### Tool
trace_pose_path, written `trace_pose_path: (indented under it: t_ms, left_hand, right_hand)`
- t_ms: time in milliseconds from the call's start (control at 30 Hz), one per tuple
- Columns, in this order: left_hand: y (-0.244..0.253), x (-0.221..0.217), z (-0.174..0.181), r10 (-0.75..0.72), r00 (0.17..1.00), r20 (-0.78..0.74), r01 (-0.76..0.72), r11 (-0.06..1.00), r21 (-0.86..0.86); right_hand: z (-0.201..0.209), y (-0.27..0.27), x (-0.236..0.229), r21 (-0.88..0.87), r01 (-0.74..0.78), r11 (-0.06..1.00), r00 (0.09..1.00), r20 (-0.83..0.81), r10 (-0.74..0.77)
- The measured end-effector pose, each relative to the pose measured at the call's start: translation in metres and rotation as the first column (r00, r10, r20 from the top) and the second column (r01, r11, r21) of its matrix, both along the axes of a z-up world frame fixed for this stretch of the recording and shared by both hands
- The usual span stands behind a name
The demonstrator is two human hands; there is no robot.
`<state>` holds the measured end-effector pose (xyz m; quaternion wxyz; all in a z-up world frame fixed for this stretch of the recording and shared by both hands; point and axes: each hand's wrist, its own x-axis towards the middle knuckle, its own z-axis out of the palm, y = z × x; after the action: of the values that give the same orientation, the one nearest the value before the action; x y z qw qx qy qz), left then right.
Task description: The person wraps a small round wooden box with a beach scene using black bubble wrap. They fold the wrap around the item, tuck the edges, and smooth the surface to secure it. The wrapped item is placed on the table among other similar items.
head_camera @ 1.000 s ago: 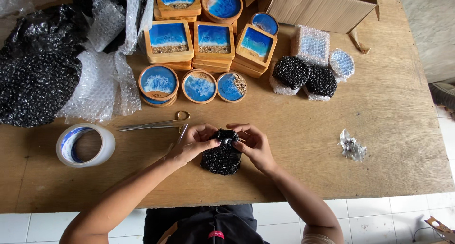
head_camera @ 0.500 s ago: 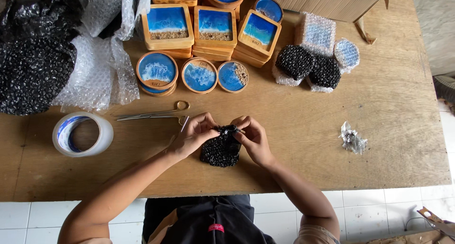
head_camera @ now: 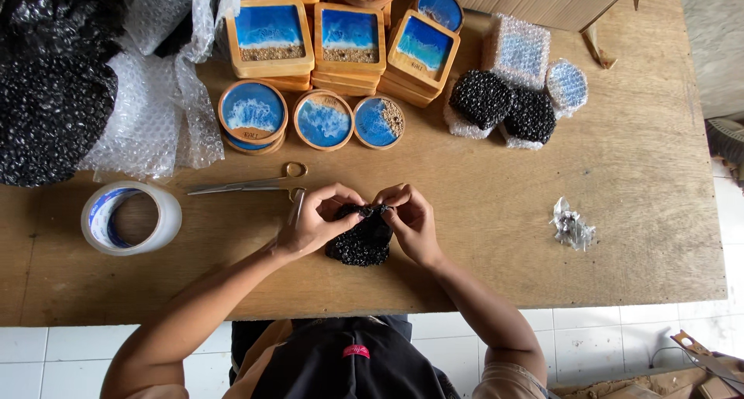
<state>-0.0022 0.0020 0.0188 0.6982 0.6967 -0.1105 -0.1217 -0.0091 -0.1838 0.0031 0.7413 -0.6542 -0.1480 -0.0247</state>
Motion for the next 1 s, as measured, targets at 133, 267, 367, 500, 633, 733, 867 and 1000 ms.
trace_pose_path:
  t_ms: [133, 267, 367, 500, 633, 733, 867, 1000]
  left_hand:
    - [0.003, 0.009, 0.016, 0.058, 0.996, 0.071, -0.069, 0.986, 0.153]
    - [0.000, 0.010, 0.017, 0.103, 0.989, 0.103, -0.123, 0.969, 0.212]
    - [-0.001, 0.012, 0.014, 0.131, 0.986, 0.100, -0.150, 0.964, 0.219]
    - [-0.001, 0.015, 0.000, 0.165, 0.981, 0.104, -0.183, 0.965, 0.187]
    - [0.002, 0.016, -0.005, 0.130, 0.976, 0.173, -0.172, 0.951, 0.258]
    - [0.006, 0.014, 0.000, 0.076, 0.940, 0.332, -0.198, 0.915, 0.353]
    - [0.009, 0.003, -0.005, -0.073, 0.809, 0.583, -0.281, 0.824, 0.493]
    - [0.012, -0.009, -0.013, -0.326, 0.686, 0.651, -0.303, 0.685, 0.662]
  right_hand:
    - [0.034, 0.004, 0.011, -0.239, 0.033, 0.970, 0.985, 0.172, 0.009]
    - [0.060, 0.003, 0.014, -0.450, 0.015, 0.893, 0.988, 0.147, 0.057]
    - [0.073, 0.000, 0.010, -0.537, -0.022, 0.843, 0.985, 0.134, 0.111]
    - [0.055, 0.000, 0.009, -0.633, 0.055, 0.772, 0.947, 0.278, 0.160]
    - [0.040, 0.003, 0.013, -0.617, 0.077, 0.783, 0.939, 0.309, 0.151]
    - [0.036, 0.004, 0.016, -0.582, 0.084, 0.809, 0.915, 0.366, 0.168]
    - [0.032, 0.003, 0.018, -0.604, 0.098, 0.791, 0.849, 0.465, 0.249]
    - [0.024, -0.002, 0.020, -0.645, 0.137, 0.752, 0.741, 0.570, 0.354]
